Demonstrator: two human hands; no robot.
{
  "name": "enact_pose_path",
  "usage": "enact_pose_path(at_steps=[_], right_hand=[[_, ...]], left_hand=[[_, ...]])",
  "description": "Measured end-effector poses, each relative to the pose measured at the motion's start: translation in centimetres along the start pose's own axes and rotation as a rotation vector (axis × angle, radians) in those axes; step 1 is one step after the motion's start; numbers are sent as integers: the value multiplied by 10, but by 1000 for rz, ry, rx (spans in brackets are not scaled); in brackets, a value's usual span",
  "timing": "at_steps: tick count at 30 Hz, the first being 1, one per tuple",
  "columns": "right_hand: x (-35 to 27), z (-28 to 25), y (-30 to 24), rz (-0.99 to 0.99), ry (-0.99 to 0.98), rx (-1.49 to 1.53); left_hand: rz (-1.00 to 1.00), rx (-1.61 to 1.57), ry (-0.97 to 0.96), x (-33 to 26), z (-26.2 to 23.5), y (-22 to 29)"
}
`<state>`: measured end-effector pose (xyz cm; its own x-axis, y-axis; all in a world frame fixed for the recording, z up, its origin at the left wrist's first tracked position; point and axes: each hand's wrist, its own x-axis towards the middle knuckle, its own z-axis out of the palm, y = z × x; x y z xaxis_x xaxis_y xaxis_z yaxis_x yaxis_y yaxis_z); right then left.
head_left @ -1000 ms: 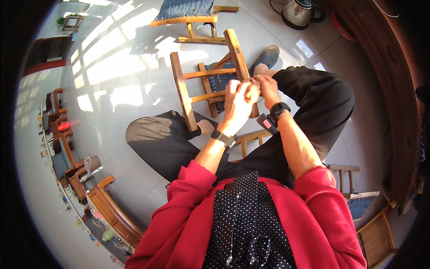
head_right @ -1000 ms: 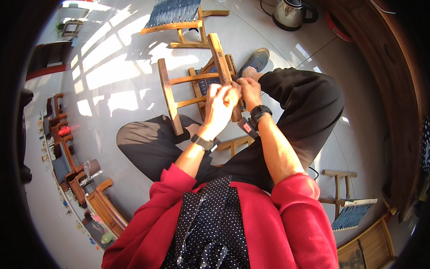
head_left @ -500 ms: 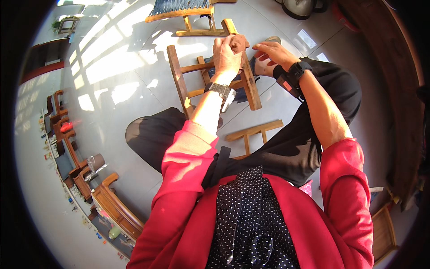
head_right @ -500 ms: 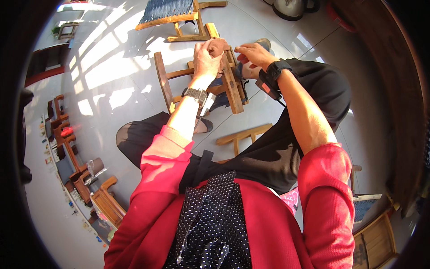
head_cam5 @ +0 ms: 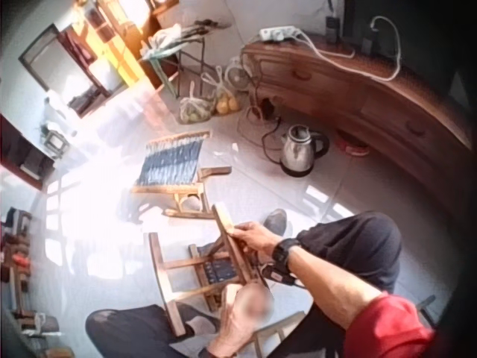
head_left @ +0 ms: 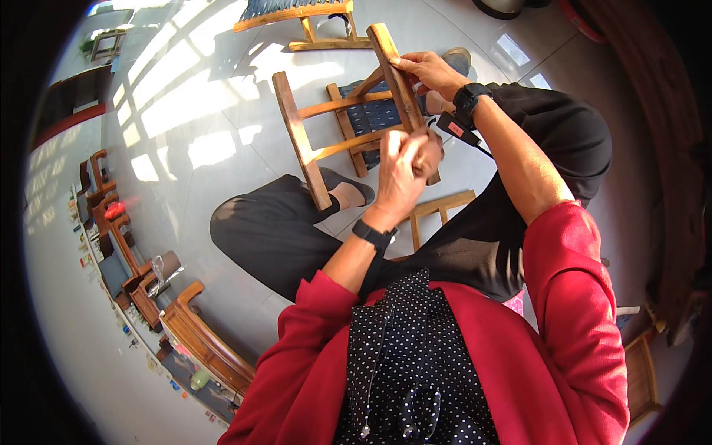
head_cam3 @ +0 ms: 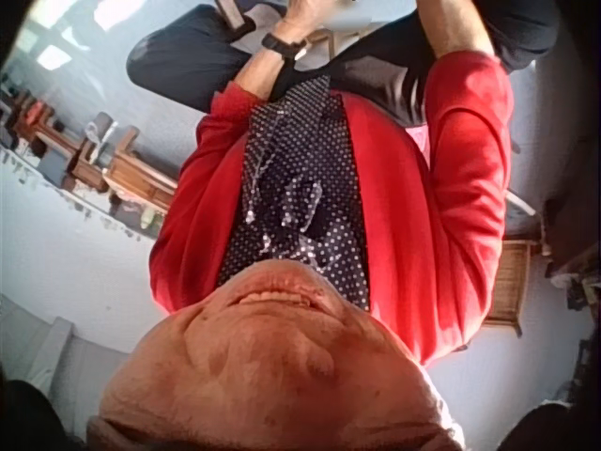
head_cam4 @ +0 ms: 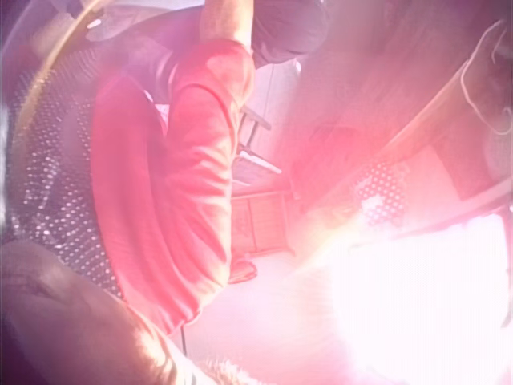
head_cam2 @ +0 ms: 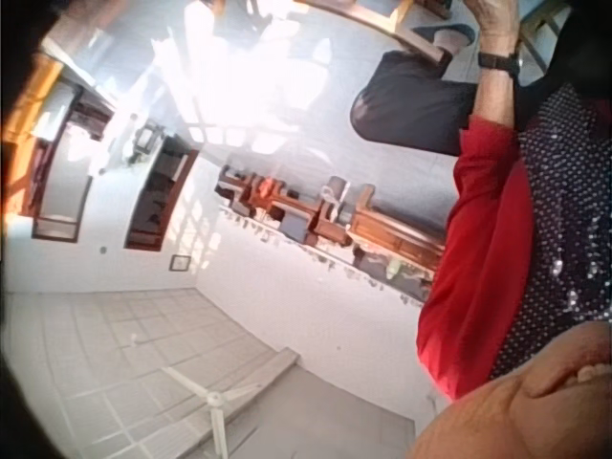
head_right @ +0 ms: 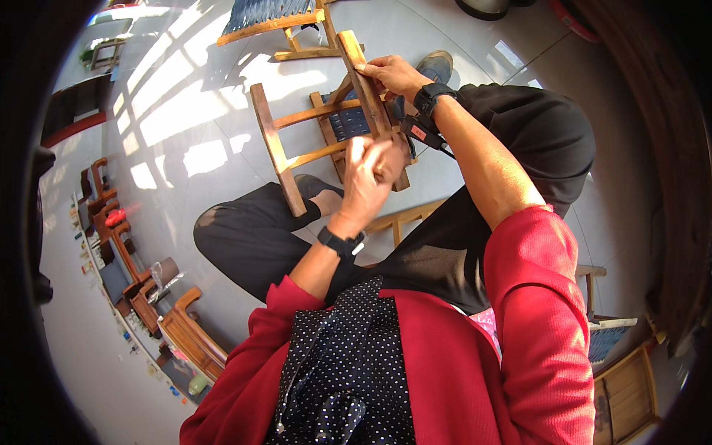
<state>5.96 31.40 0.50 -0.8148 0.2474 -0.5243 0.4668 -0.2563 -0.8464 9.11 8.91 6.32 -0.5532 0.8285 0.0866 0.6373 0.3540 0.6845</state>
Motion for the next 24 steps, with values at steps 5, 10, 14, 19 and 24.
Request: enact_pose_path(at_steps=[5,10,14,19,24], right_hand=[[0,-2,0,5,2,-30],[2,-1,2,-3,30,-20],[7,-2,6,8,49,-10],[11,-6,11,-25,65,10],[11,-5,6,-7,53,-40]], left_hand=[[-10,-87,-145,-38,-5,17],[0,-193,-242,-11,-25,-3],[-99,-204,-1,64,-34,-27],[-96,-102,66,102,-16,-44],[16,-56,47,47,1,-32]])
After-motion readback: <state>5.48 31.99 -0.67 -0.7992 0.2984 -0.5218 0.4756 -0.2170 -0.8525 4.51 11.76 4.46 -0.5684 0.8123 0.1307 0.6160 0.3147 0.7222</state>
